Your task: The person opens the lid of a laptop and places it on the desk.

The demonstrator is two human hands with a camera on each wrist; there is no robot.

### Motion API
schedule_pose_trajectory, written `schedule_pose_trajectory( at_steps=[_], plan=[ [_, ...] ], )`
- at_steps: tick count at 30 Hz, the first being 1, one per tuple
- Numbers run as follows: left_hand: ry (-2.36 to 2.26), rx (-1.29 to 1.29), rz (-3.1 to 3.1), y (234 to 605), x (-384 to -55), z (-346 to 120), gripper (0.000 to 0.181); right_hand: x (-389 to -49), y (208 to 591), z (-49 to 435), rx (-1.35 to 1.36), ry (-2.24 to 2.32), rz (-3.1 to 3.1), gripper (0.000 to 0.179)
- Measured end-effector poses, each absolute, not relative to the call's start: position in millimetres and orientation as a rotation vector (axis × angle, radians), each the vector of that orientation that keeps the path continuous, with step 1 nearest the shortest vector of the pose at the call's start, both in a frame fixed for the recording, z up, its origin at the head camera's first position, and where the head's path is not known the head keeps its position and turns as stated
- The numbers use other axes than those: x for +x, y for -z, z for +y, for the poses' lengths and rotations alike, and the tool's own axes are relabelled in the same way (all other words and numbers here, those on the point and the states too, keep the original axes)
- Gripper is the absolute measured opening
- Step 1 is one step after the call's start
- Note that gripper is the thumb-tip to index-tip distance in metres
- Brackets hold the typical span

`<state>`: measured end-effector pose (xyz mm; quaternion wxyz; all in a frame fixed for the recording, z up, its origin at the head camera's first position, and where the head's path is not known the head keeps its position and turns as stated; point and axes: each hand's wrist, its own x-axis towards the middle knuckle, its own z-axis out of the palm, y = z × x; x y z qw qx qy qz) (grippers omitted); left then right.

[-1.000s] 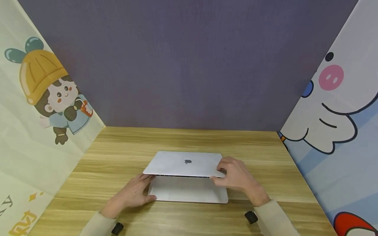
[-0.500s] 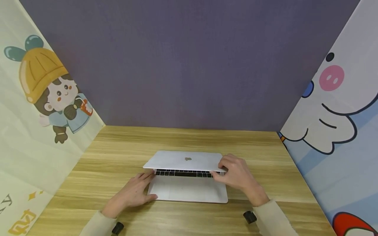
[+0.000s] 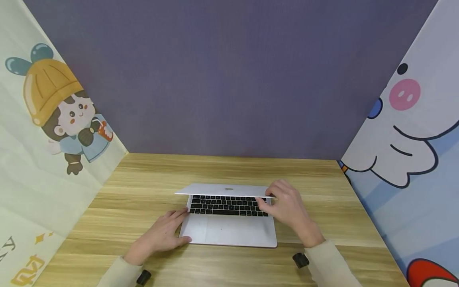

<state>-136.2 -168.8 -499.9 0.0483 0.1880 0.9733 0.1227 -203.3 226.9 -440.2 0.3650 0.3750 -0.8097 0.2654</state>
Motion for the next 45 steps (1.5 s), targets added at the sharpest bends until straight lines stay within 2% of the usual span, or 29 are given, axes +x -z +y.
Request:
schedule_pose_trajectory(
  at_steps=[5,24,32,45],
  plan=[
    [-0.37,0.571,2.968,500,-136,-168,0.085,-205,437,224,0.948,-0.661,-2.01,0.04],
    [-0.398,0.561,2.965,500,-136,-166,0.087,-212,433,219,0.87,-0.725,-1.945,0.043],
    [-0.43,0.567,2.952,501,-137,-167,0.088,-213,427,216,0.811,-0.739,-1.97,0.05],
    [-0.447,0.557,2.95,496,-136,-162,0.087,-216,423,209,0.772,-0.698,-1.946,0.036]
  ],
)
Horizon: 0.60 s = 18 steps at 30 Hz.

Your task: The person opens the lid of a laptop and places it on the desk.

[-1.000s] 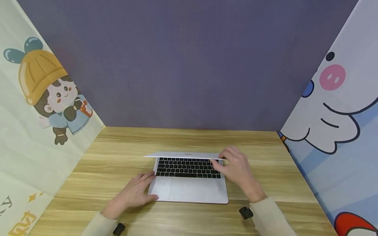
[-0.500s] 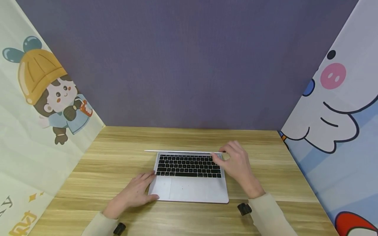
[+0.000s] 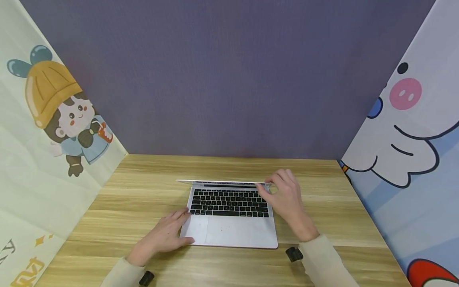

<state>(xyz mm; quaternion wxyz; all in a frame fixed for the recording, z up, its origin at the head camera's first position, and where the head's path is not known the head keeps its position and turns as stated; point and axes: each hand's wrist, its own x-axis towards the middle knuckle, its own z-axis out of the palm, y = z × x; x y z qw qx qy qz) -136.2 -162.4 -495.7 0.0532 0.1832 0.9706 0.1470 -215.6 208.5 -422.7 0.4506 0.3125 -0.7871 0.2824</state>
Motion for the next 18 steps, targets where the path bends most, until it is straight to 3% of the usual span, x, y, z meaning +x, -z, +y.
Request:
schedule_pose_trajectory(
  at_steps=[18],
  plan=[
    [-0.455,0.543,2.952,493,-136,-160,0.088,-221,409,191,0.683,-0.515,-1.949,0.03]
  ],
)
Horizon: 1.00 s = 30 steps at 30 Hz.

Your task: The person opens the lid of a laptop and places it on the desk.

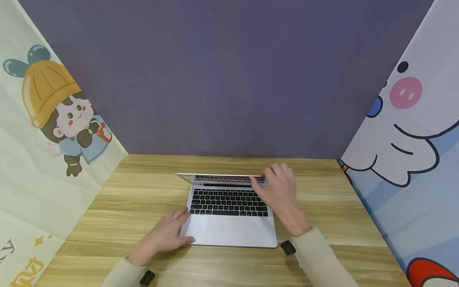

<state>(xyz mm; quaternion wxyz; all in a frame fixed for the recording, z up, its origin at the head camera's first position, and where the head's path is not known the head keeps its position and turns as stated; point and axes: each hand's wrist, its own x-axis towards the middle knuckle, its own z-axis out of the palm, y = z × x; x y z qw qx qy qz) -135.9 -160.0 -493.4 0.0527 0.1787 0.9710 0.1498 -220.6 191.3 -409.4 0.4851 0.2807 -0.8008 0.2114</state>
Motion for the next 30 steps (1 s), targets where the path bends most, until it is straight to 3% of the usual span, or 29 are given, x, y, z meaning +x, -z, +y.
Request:
schedule_pose_trajectory(
  at_steps=[30],
  plan=[
    [-0.432,0.509,2.935,493,-140,-158,0.096,-238,395,176,0.586,-0.344,-2.11,0.033]
  ],
)
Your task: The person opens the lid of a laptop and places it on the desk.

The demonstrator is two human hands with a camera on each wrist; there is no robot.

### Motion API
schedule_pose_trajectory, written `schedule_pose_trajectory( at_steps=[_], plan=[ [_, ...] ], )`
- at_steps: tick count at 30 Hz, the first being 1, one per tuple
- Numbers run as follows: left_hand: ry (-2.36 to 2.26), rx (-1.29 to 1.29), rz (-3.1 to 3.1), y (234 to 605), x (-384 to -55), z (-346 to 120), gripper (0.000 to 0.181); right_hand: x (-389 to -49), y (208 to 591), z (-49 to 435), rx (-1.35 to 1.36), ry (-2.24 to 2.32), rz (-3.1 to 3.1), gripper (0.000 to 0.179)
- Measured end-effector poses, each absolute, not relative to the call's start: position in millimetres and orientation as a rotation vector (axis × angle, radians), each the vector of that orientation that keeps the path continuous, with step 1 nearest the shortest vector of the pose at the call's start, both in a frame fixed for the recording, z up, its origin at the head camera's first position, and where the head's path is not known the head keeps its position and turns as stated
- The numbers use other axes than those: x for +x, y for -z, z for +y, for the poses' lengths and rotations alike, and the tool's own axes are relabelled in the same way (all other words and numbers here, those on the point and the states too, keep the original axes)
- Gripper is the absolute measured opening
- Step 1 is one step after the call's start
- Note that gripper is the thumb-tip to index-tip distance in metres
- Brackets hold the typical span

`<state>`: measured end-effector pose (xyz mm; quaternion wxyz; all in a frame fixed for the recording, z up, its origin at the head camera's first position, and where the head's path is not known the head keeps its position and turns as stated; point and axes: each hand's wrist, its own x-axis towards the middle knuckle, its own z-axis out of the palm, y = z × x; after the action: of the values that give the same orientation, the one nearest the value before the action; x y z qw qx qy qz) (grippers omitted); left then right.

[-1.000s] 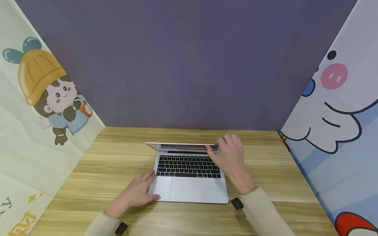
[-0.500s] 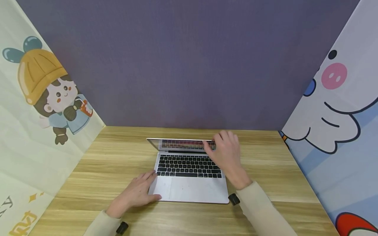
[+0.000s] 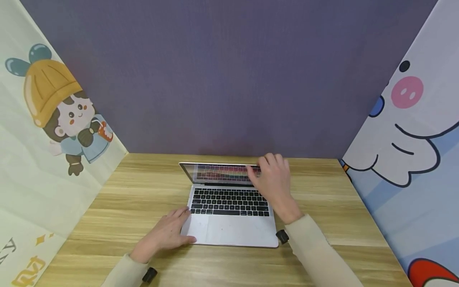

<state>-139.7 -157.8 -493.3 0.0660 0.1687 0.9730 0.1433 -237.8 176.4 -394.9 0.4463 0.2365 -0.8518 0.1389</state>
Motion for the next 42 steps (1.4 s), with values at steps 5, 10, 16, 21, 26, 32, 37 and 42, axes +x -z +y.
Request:
schedule_pose_trajectory(
  at_steps=[5,10,16,21,26,32,37,42],
  plan=[
    [-0.436,0.5,2.933,494,-141,-157,0.096,-241,394,175,0.565,-0.34,-2.133,0.033],
    [-0.432,0.498,2.933,495,-142,-157,0.096,-249,392,173,0.533,-0.336,-2.15,0.033],
    [-0.443,0.501,2.933,495,-142,-157,0.096,-258,392,170,0.518,-0.308,-2.127,0.032],
    [-0.453,0.499,2.936,495,-141,-157,0.096,-265,391,170,0.508,-0.308,-2.133,0.031],
    [-0.451,0.499,2.935,496,-142,-158,0.096,-271,389,169,0.491,-0.317,-2.159,0.033],
    [-0.45,0.497,2.933,494,-142,-157,0.096,-277,387,167,0.47,-0.328,-2.169,0.033],
    [-0.453,0.485,2.928,494,-141,-156,0.096,-283,385,166,0.449,-0.332,-2.211,0.034],
    [-0.444,0.478,2.919,494,-141,-157,0.096,-288,383,165,0.426,-0.349,-2.277,0.034]
  ],
)
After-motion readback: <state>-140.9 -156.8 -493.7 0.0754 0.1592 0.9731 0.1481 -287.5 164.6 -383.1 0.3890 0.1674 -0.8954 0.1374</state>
